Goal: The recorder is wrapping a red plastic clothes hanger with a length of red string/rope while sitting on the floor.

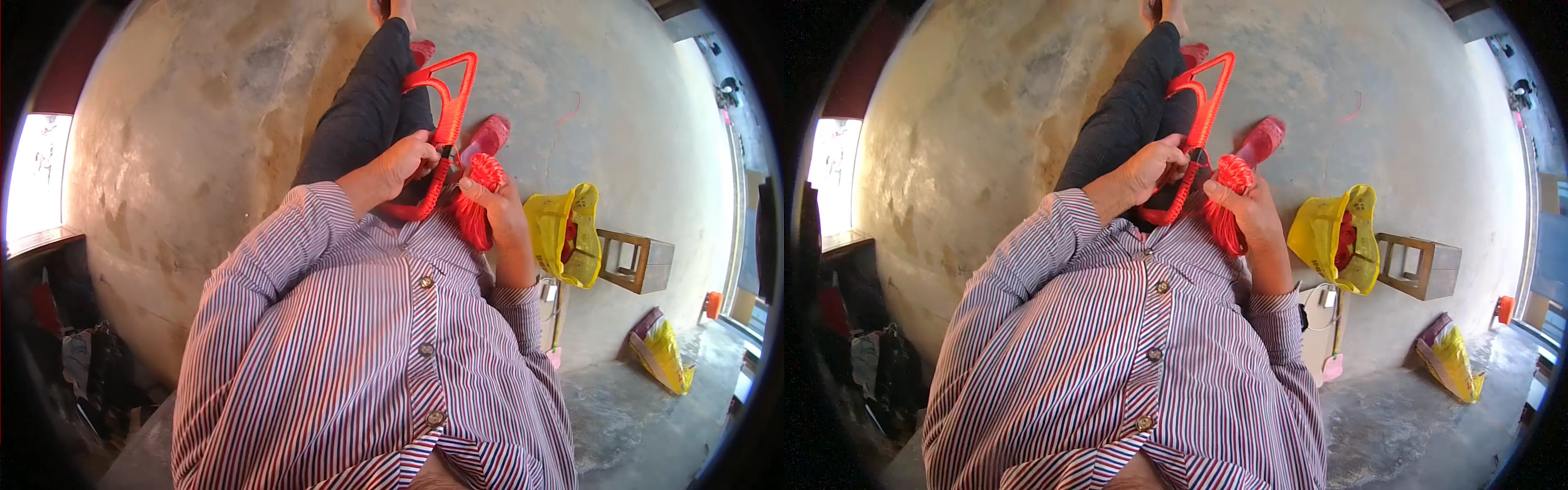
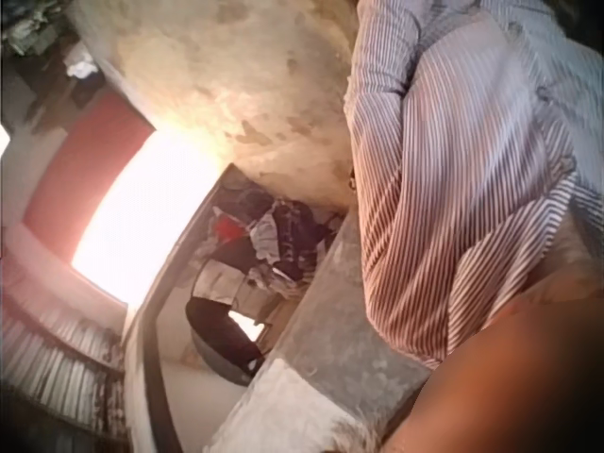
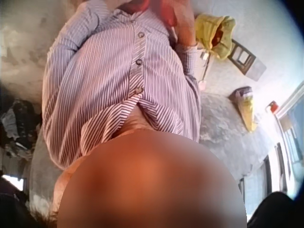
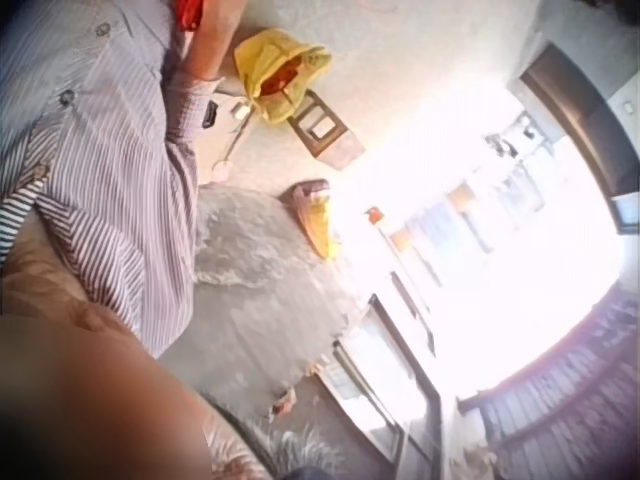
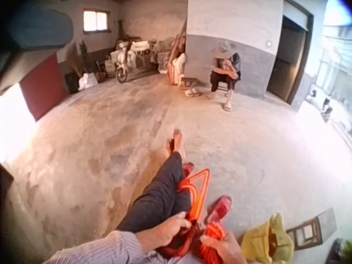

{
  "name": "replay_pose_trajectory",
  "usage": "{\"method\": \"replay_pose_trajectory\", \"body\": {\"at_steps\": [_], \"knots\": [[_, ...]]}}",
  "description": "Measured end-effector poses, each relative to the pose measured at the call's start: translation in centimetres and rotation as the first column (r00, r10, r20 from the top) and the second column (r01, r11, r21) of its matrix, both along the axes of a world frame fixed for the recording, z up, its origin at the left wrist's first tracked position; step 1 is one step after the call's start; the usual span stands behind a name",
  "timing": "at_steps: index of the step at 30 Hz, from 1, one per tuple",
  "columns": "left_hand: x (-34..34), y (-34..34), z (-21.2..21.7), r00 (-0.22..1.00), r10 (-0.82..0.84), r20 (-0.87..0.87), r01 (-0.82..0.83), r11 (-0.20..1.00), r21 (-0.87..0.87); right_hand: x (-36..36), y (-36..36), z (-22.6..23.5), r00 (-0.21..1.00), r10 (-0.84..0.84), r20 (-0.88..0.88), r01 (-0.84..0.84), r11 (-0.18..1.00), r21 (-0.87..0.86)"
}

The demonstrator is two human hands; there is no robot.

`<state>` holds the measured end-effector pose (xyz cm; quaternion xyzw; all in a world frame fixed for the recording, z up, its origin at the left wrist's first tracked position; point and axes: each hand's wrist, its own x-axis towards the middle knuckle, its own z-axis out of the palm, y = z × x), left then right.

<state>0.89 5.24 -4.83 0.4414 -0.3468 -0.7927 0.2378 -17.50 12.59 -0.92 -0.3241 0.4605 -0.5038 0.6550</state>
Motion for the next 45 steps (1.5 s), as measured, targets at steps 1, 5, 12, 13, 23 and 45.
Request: {"method": "replay_pose_trajectory", "body": {"at_steps": [1,5,12,13,23,45], "knots": [[0.0,0.0,-0.1,0.999,0.038,-0.016,-0.037,0.998,0.043,0.5,0.0,-0.2,0.996,0.081,-0.046,-0.083,0.996,-0.029],[0.2,-0.4,-0.8,0.996,0.048,-0.071,-0.043,0.997,0.059,-0.5,0.0,4.4,0.997,0.036,0.075,-0.034,0.999,-0.037],[-0.1,-0.3,-1.2,0.995,0.044,-0.087,-0.04,0.998,0.042,0.9,1.8,6.2,0.971,-0.06,0.233,0.08,0.994,-0.079],[-1.1,0.3,-1.2,0.977,0.189,0.103,-0.159,0.956,-0.247,0.9,1.5,7.4,0.916,-0.043,0.4,0.107,0.984,-0.139],[2.0,0.5,5.0,0.903,0.41,0.132,-0.252,0.752,-0.609,-2.0,-2.0,4.1,0.851,0.282,-0.443,-0.428,0.861,-0.274],[1.0,2.3,1.4,0.856,0.335,0.394,-0.143,0.885,-0.443,5.5,-1.4,-1.1,0.442,-0.27,-0.855,-0.337,0.834,-0.437]]}}
